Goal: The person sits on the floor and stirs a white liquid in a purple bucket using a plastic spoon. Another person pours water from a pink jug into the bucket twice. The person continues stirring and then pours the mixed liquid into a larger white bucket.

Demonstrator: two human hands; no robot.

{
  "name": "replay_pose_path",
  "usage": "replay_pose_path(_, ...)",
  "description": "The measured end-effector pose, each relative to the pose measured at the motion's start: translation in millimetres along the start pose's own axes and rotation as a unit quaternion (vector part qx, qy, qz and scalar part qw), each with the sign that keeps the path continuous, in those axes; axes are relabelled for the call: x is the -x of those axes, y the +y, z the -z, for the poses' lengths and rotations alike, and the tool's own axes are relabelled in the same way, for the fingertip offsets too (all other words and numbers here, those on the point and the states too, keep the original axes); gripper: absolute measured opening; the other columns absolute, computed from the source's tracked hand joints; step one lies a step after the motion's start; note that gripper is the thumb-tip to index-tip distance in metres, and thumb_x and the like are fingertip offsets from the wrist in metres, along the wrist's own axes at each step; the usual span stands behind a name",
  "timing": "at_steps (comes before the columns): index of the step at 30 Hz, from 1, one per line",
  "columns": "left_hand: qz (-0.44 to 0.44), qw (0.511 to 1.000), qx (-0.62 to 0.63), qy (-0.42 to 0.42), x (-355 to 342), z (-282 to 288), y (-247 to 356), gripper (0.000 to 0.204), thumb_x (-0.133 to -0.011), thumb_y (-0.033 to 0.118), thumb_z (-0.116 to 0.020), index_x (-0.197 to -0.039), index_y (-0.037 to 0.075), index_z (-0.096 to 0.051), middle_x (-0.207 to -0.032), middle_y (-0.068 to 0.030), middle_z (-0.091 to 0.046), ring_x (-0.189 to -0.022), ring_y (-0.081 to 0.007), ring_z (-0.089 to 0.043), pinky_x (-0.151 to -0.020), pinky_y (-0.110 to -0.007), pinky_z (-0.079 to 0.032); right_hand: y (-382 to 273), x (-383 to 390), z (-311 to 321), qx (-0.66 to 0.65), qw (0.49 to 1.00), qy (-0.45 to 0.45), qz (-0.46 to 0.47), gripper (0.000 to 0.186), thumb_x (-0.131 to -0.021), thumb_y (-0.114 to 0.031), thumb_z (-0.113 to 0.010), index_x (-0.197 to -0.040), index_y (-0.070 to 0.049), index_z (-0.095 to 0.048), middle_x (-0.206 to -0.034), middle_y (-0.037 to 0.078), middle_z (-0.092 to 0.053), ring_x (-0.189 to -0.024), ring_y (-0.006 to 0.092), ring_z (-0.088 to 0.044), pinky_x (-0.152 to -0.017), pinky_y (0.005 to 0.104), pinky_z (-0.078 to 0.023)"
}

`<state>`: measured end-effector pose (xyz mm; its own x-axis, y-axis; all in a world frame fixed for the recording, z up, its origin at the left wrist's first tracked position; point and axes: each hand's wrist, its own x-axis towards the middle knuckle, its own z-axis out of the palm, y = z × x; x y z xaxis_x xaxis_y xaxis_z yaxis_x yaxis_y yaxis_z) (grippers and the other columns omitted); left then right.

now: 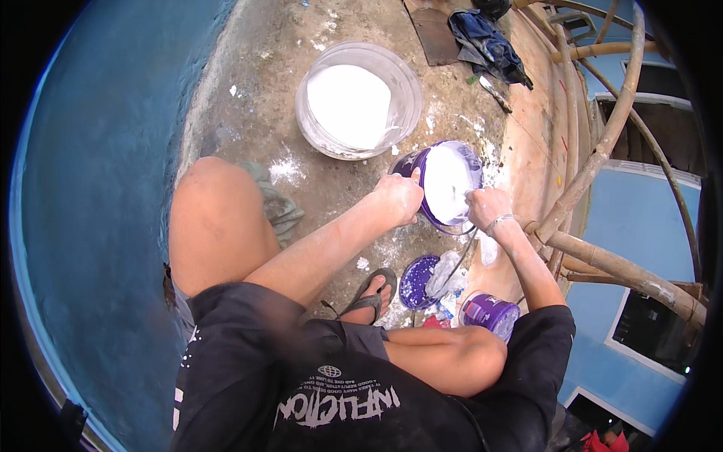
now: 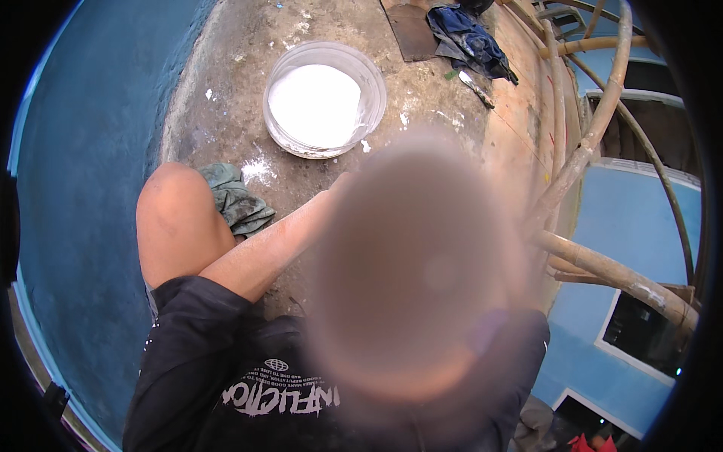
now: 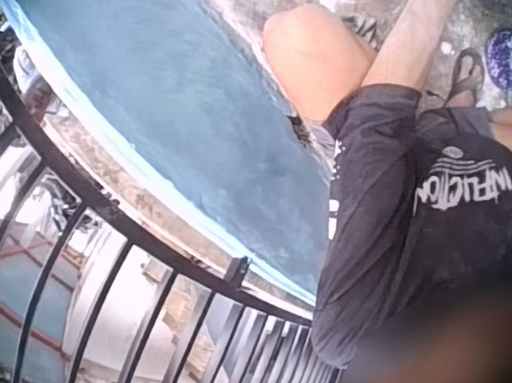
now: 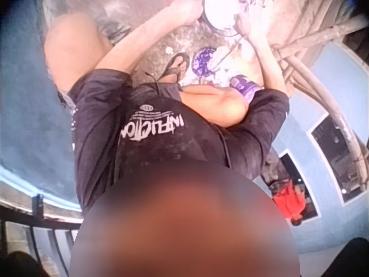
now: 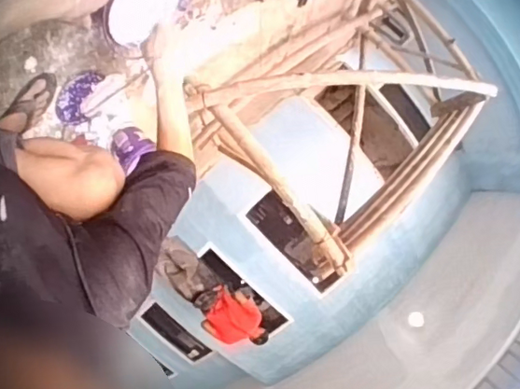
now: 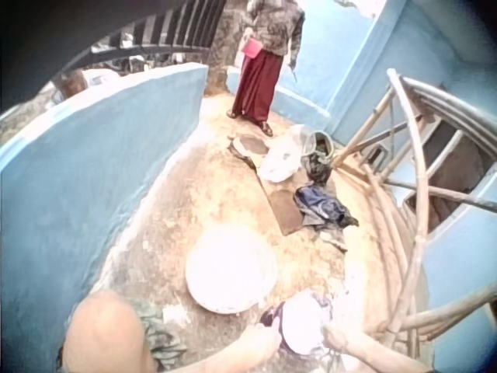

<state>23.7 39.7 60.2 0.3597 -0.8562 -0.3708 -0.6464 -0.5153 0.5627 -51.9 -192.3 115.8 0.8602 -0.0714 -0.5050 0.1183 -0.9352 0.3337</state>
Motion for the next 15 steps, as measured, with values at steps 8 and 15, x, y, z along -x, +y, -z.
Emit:
replay_pose_path(8, 0.021, 0.999, 0.019, -0.02, 2, 5, 3, 0.091, -0.082, 0.039, -0.079, -0.146, -0.011, -0.038, -0.132, -0.019, -0.064, -0.113, -0.0293, -0.066, -0.093, -0.043, -0.054, -16, 14, -8, -0.332, 0.941, -0.047, -0.046, 0.028, -0.087, -0.03, -0.067, -0.102, -0.007, -0.077, -0.083, 0.019, -0.073, -0.073, 0.0322, -0.071, -0.07, 0.0385, -0.054)
replay_pose_path(15, 0.001, 1.0, -0.001, -0.021, -1, 6, 3, 0.071, -0.083, 0.037, -0.079, -0.138, -0.001, -0.056, -0.156, -0.0195, -0.038, -0.119, -0.0312, -0.063, -0.096, -0.043, -0.053, -19, 25, 12, -0.186, 0.974, 0.131, -0.025, 0.022, -0.09, -0.025, -0.067, -0.095, -0.006, -0.076, -0.074, 0.016, -0.07, -0.07, 0.0297, -0.07, -0.067, 0.042, -0.053)
